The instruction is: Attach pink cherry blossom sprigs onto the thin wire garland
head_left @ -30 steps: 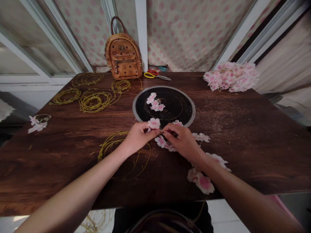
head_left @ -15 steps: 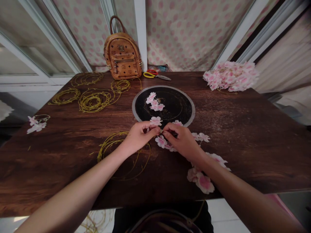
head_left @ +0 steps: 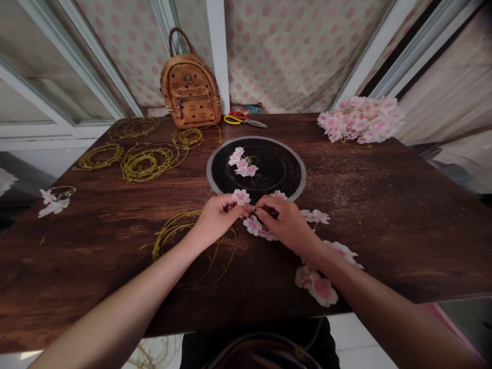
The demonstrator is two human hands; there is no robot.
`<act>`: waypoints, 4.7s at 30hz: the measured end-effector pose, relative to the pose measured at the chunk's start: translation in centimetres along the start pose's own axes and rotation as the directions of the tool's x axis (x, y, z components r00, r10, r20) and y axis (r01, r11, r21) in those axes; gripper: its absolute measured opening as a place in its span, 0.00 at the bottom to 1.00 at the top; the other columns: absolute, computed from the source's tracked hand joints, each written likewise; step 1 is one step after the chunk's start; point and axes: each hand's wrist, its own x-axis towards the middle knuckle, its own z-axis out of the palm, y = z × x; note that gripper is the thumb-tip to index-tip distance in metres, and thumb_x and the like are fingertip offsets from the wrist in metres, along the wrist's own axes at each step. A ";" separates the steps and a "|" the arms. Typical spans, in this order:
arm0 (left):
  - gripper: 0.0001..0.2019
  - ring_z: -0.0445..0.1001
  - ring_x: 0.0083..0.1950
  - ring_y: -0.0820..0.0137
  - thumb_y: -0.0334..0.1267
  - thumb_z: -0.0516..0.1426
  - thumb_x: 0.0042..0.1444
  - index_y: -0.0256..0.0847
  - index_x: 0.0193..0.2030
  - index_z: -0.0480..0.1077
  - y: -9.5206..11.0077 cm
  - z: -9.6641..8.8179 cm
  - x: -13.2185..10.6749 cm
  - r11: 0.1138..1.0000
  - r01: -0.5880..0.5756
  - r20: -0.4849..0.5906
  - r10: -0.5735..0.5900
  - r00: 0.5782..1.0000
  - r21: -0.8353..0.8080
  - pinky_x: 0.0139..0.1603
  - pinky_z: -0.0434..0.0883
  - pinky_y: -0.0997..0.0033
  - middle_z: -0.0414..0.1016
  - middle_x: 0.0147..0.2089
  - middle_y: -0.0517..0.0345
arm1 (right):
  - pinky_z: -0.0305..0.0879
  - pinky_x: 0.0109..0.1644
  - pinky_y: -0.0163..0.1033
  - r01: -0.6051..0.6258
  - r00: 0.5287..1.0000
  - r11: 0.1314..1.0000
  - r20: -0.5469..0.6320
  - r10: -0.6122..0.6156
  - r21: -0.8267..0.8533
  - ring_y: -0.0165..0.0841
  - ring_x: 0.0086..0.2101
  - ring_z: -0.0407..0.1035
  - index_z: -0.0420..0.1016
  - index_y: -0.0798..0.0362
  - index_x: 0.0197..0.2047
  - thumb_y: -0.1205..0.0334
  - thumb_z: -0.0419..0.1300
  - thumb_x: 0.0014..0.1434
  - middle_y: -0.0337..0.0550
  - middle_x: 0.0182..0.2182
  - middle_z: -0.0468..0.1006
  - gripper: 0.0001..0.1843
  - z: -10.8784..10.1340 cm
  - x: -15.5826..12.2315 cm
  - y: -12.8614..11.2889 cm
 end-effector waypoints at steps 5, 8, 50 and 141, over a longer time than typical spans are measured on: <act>0.05 0.72 0.31 0.71 0.35 0.60 0.53 0.36 0.34 0.76 0.2 0.0 -0.2 0.998 -0.023 0.012 0.022 1.000 0.067 0.34 0.68 0.73 0.78 0.31 0.57 | 0.54 0.29 0.33 -0.015 1.000 1.000 0.001 0.015 -0.002 0.26 0.25 0.61 0.69 0.52 0.31 0.63 0.53 0.61 0.34 0.22 0.68 0.08 -0.1 0.0 -0.2; 0.06 0.73 0.34 0.70 0.34 0.59 0.54 0.36 0.36 0.76 0.4 -0.1 -0.2 0.995 -0.044 0.031 0.042 0.999 0.095 0.38 0.69 0.71 0.79 0.33 0.56 | 0.54 0.30 0.33 -0.012 1.000 1.000 0.007 0.013 -0.011 0.26 0.26 0.61 0.69 0.52 0.30 0.64 0.53 0.61 0.34 0.22 0.69 0.08 -0.2 0.0 -0.3; 0.06 0.74 0.34 0.72 0.35 0.58 0.57 0.39 0.34 0.76 0.4 -0.4 -0.3 0.955 -0.129 0.138 0.094 0.986 0.268 0.39 0.70 0.73 0.78 0.32 0.60 | 0.52 0.30 0.36 -0.022 0.994 0.998 0.102 0.028 -0.061 0.27 0.23 0.59 0.66 0.52 0.27 0.66 0.52 0.58 0.34 0.20 0.67 0.08 -0.1 0.1 -0.2; 0.07 0.74 0.39 0.70 0.34 0.58 0.61 0.42 0.41 0.79 1.3 -2.2 0.1 0.814 -0.356 0.058 0.372 0.926 0.459 0.43 0.71 0.68 0.77 0.39 0.55 | 0.63 0.38 0.39 -0.084 0.992 0.996 -0.095 0.080 -0.041 0.33 0.33 0.70 0.73 0.53 0.37 0.59 0.57 0.58 0.43 0.33 0.78 0.08 -1.9 1.4 1.7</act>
